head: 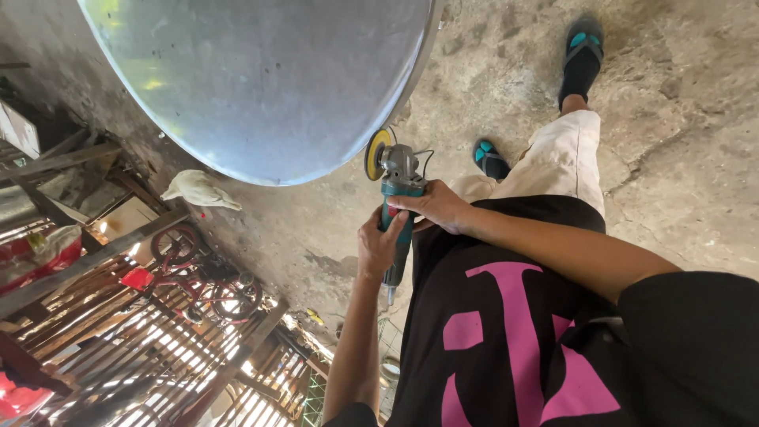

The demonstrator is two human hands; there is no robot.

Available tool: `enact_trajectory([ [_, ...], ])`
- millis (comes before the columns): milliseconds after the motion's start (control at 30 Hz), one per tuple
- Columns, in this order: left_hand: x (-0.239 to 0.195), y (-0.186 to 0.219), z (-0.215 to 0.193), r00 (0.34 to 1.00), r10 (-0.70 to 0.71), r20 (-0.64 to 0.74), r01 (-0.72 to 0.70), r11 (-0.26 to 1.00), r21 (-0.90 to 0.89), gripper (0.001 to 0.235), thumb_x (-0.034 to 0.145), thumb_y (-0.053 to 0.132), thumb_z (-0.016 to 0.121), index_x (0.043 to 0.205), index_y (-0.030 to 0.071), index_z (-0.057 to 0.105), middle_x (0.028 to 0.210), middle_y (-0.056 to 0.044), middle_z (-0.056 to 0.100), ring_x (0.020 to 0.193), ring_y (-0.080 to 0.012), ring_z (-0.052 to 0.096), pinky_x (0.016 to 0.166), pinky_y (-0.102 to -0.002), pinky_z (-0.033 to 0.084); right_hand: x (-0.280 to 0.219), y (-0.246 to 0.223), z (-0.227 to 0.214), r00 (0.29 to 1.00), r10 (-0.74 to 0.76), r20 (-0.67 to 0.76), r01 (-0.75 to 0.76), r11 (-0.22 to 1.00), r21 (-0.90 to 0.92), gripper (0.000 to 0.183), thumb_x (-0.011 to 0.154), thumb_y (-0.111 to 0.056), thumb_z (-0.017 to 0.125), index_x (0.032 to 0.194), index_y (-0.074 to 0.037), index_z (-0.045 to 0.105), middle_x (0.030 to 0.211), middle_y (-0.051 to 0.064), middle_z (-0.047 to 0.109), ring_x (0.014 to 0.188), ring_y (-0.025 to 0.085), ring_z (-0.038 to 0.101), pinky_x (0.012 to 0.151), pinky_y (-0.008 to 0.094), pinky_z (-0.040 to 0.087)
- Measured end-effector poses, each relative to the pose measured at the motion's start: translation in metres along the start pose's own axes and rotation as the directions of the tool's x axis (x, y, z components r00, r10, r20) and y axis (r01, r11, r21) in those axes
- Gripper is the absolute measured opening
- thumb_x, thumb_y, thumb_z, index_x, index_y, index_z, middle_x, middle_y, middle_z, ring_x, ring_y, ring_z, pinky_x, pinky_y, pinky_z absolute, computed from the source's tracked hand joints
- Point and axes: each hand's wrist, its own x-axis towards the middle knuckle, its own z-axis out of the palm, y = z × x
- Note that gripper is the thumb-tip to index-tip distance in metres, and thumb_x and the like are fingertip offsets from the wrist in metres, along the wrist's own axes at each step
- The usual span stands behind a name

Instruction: Sanding the surface of a large circular metal dish using a handheld angle grinder.

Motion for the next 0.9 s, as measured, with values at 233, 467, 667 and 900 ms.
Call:
enact_trajectory([
  [233, 0.020, 0.048, 0.021, 0.999, -0.038, 0.027, 0.038, 0.999, 0.003, 0.062, 0.087, 0.053, 0.073, 0.118, 0.000, 0.071, 0.091, -0.016, 0.078, 0.086, -0.0215, 0.075, 0.078, -0.036, 0.057, -0.009, -0.034, -0.029, 0.998, 0.024, -0.053, -0.022, 0.999, 0.049, 0.057, 0.075, -0.039, 0.084, 0.117, -0.003, 0.070, 0.108, 0.011, 0.075, 0.095, 0.024, 0.076, 0.074, 0.047, 0.067],
  [467, 0.055, 0.109, 0.053, 1.000, -0.007, 0.013, 0.007, 1.000, -0.013, 0.058, 0.088, 0.052, 0.073, 0.115, 0.000, 0.073, 0.091, -0.016, 0.077, 0.086, -0.0218, 0.075, 0.078, -0.036, 0.056, -0.018, -0.098, -0.075, 0.990, 0.036, -0.140, -0.042, 0.998, -0.042, 0.054, 0.076, -0.040, 0.083, 0.117, -0.006, 0.073, 0.108, 0.010, 0.076, 0.093, 0.024, 0.076, 0.073, 0.046, 0.066],
  [667, 0.100, 0.168, 0.091, 0.997, -0.072, 0.012, 0.073, 0.990, -0.117, 0.056, 0.088, 0.051, 0.072, 0.111, 0.001, 0.074, 0.088, -0.016, 0.078, 0.081, -0.0231, 0.075, 0.074, -0.037, 0.057, -0.024, -0.176, -0.122, 0.992, 0.040, -0.118, -0.049, 0.995, -0.082, 0.054, 0.075, -0.041, 0.084, 0.116, -0.007, 0.073, 0.107, 0.009, 0.078, 0.094, 0.024, 0.076, 0.074, 0.044, 0.067],
  [900, 0.113, 0.206, 0.106, 0.997, -0.037, -0.069, 0.022, 0.980, -0.199, 0.057, 0.089, 0.053, 0.072, 0.113, 0.001, 0.074, 0.088, -0.015, 0.078, 0.081, -0.0220, 0.075, 0.075, -0.036, 0.057, -0.030, -0.228, -0.141, 0.988, 0.081, -0.129, -0.097, 0.987, -0.125, 0.055, 0.076, -0.041, 0.086, 0.114, -0.003, 0.073, 0.103, 0.013, 0.076, 0.091, 0.026, 0.074, 0.068, 0.043, 0.064],
])
